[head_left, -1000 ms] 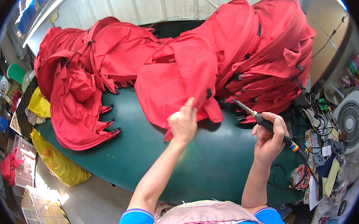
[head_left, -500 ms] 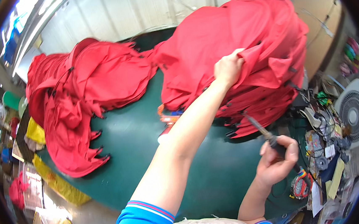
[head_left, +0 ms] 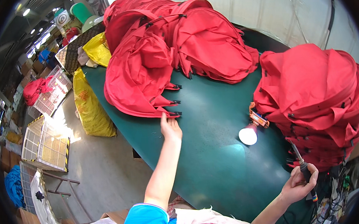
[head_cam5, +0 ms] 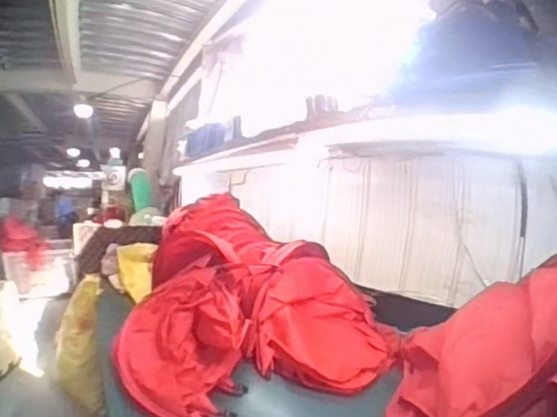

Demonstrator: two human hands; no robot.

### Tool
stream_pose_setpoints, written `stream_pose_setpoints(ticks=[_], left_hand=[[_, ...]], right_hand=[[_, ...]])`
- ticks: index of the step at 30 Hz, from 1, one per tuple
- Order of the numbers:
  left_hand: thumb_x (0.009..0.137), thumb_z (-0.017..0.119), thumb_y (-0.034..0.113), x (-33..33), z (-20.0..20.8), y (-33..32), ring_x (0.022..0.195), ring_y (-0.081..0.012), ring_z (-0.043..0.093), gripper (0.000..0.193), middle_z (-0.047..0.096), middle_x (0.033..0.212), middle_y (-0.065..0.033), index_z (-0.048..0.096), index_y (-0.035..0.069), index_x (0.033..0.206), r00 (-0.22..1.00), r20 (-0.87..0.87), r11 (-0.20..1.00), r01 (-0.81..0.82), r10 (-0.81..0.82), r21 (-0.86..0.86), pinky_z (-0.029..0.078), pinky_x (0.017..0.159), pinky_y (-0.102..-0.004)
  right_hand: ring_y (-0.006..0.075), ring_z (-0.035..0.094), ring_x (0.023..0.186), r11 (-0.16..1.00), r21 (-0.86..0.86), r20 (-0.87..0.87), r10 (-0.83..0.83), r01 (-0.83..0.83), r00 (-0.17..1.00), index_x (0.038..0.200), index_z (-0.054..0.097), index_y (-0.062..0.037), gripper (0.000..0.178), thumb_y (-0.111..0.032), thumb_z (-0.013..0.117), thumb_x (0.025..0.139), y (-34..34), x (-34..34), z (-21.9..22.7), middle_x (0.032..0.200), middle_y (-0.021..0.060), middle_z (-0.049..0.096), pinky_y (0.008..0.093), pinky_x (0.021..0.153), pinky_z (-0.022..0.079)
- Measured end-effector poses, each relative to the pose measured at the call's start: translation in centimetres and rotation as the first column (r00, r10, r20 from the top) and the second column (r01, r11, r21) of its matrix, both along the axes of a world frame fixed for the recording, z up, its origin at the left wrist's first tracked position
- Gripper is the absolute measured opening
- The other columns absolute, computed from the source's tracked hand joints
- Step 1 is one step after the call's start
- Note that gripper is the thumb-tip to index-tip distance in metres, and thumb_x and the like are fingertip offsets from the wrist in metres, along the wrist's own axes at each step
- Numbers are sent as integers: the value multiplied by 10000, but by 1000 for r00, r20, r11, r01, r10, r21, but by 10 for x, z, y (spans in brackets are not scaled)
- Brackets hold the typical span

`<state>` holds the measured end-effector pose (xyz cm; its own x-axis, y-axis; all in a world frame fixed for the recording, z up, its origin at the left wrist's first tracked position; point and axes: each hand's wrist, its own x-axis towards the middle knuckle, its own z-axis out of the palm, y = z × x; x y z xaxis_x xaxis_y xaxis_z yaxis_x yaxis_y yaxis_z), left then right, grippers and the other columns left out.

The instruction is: The person uses a hot-air tool to seal the edges of red fabric bags on a green worktable. They repeatedly pick up a bag, apply the tool along the seams, flip the bag, and place it back on the pile.

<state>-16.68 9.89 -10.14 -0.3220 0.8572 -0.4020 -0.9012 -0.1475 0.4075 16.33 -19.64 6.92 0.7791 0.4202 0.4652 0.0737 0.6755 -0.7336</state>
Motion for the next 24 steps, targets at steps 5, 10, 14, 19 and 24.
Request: stream_pose_setpoints(ticks=[5,10,14,19,24], left_hand=[[942,627,136,-28,65,49,608,-165,541,270,506,621,7,448,134,741,998,26,995,49,-51,93,480,623,-310],[896,615,-51,63,84,-95,545,-135,504,228,476,767,-9,459,96,974,809,-577,968,48,107,246,455,538,-277],[875,739,-27,104,55,-161,771,-83,515,242,532,873,-5,515,62,897,388,-891,943,131,235,306,457,714,-273],[905,730,84,136,41,-218,931,-108,547,310,550,1019,-37,493,74,1104,516,-857,789,525,4,320,464,813,-293],[935,722,195,124,65,-221,1091,-134,579,465,568,1164,-70,471,86,1311,534,-681,550,804,-500,226,470,912,-313]], right_hand=[[77,331,445,996,-51,103,-63,68,993,1330,536,35,520,-410,374,1114,25,-48,4,663,63,574,226,493,368],[218,747,747,913,-311,425,383,-264,820,1390,398,-20,389,-301,380,1121,62,-112,22,1080,220,748,280,734,559],[263,730,1036,896,-210,492,442,-390,750,1142,561,-25,333,34,757,880,99,-167,17,1215,201,717,343,873,570],[236,699,836,968,113,411,162,-226,897,1062,458,-56,398,48,780,850,96,-161,-13,1021,234,701,370,734,567],[284,671,738,999,-42,753,32,-1,657,998,503,-91,529,-66,924,679,76,-127,-11,939,149,688,357,598,536]])
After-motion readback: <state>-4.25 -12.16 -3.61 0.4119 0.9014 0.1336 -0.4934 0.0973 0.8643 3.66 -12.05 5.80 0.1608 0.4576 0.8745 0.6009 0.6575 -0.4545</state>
